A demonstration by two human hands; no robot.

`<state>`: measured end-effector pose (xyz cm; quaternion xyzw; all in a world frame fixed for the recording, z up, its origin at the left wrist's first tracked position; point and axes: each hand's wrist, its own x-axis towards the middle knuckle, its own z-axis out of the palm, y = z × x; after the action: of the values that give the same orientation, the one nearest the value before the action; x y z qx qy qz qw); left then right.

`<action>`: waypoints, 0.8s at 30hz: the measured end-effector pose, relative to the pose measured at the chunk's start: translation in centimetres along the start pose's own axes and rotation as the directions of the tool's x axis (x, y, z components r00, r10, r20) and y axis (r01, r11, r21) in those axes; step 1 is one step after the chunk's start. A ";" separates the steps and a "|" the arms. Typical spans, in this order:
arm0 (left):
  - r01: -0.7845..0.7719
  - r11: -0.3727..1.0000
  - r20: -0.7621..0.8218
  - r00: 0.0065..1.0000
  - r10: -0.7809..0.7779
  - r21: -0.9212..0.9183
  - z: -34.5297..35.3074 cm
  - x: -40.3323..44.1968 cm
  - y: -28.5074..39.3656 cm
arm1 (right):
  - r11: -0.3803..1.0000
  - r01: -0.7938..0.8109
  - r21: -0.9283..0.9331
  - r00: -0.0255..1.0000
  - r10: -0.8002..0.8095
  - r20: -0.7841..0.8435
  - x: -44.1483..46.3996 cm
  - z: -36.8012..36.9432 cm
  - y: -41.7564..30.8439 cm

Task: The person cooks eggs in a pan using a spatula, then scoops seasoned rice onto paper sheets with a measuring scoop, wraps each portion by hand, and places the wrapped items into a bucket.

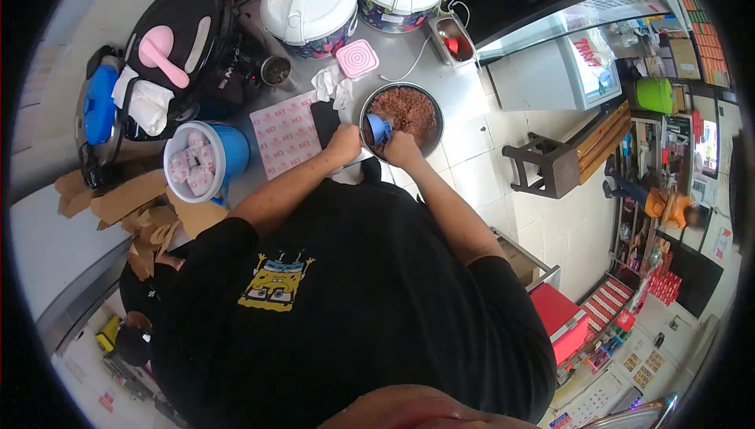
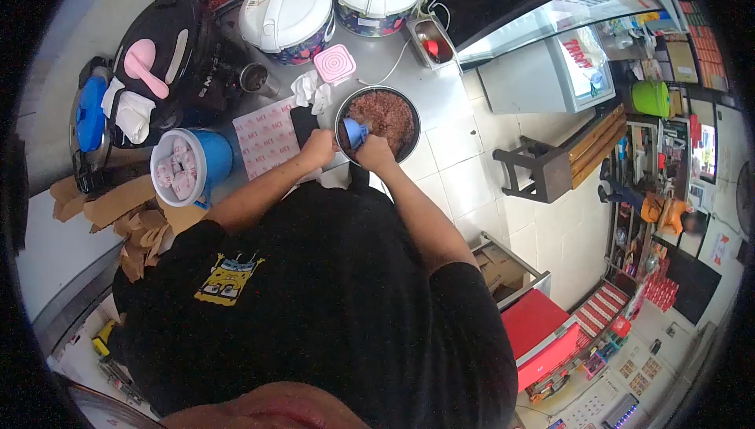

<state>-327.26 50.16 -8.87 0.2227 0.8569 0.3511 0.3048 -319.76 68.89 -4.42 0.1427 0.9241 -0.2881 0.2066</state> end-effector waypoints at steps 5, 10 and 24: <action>0.044 0.996 0.006 0.999 -0.045 0.077 -0.9 -0.7 1.6 | 0.992 -0.048 0.114 0.999 0.047 0.013 0.1 0.3 0.9; 0.054 0.992 -0.014 0.999 -0.053 0.110 -1.4 -1.1 1.9 | 0.967 0.034 0.253 0.993 -0.062 0.101 -1.2 -4.7 2.3; 0.211 0.975 -0.136 0.966 -0.219 -0.070 -2.9 -4.6 2.6 | 0.554 -0.378 0.742 0.907 0.061 0.417 -1.9 -10.5 8.1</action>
<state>-325.47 47.77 -3.63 0.0941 0.8857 0.3543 0.2850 -318.13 81.28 0.50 0.2846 0.6131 -0.6679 0.3114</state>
